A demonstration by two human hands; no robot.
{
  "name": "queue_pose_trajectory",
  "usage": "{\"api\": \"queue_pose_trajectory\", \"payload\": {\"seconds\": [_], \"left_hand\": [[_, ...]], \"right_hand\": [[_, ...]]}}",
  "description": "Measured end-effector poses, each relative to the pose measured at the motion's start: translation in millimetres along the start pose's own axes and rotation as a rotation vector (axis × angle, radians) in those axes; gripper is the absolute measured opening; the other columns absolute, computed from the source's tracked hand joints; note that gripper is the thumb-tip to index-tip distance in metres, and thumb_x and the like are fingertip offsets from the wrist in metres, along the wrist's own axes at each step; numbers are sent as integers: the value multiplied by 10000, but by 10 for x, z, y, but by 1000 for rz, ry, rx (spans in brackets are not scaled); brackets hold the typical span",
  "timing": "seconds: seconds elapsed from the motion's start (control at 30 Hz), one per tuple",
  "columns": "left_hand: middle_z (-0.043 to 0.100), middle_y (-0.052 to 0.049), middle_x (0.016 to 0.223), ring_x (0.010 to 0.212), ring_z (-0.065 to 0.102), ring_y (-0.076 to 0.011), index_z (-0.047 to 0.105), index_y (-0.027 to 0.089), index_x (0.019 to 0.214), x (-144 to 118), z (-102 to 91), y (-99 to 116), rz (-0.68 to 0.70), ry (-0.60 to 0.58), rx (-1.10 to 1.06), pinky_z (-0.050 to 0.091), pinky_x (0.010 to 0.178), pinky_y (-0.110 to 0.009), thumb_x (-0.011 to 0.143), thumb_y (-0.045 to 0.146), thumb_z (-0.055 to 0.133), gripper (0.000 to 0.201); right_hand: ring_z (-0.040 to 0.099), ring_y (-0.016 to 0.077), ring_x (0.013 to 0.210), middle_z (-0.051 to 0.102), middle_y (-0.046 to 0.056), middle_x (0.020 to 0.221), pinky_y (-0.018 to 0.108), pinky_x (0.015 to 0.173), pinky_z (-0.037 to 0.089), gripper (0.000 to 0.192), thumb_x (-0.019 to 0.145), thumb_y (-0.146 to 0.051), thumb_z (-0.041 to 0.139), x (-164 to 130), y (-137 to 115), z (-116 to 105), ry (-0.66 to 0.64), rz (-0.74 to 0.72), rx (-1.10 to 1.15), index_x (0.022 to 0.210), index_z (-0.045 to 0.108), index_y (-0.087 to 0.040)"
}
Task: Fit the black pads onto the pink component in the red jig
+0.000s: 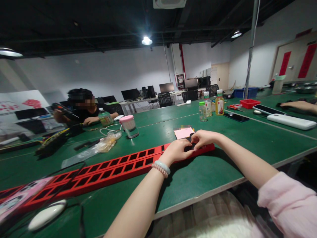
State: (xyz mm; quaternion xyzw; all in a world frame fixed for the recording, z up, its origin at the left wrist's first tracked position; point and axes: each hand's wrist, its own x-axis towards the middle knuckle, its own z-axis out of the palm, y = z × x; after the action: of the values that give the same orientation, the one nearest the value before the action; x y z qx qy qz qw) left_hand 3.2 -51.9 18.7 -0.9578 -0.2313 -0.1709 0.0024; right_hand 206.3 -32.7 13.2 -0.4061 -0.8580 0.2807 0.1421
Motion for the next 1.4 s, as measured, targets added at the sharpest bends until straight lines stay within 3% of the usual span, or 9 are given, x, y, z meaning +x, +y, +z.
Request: {"api": "queue_pose_trajectory", "payload": {"seconds": [0.33,0.67,1.27,1.4], "left_hand": [[631,-60,952,843,599,-166,653,177,957,-9,16,-7,-3,6,8,440,750,-240,829,397,514,290],[630,-63,932,830,598,-170,654,180,953,-8,3,9,-22,-3,4,441,742,-244,823,394,522,284],[630,-68,948,844,594,-173,649,175,957,-14,3,18,-19,5,-18,438,759,-250,820,381,528,275],[634,-72,956,859,595,-180,651,169,956,-23,-1,36,-17,-4,-22,436,768,-256,819,382,530,281]], "right_hand": [[541,108,550,592,-13,673,189,479,372,486,570,-417,722,21,33,15,24,26,28,941,568,-143],[525,102,558,577,-18,656,190,488,367,434,574,-424,722,37,69,33,19,19,43,854,549,-141],[515,93,562,579,-19,689,196,509,382,496,556,-413,732,47,72,47,-11,53,120,926,563,-130],[508,98,581,573,-17,689,195,504,361,451,547,-410,737,29,47,47,14,40,77,868,573,-140]]}}
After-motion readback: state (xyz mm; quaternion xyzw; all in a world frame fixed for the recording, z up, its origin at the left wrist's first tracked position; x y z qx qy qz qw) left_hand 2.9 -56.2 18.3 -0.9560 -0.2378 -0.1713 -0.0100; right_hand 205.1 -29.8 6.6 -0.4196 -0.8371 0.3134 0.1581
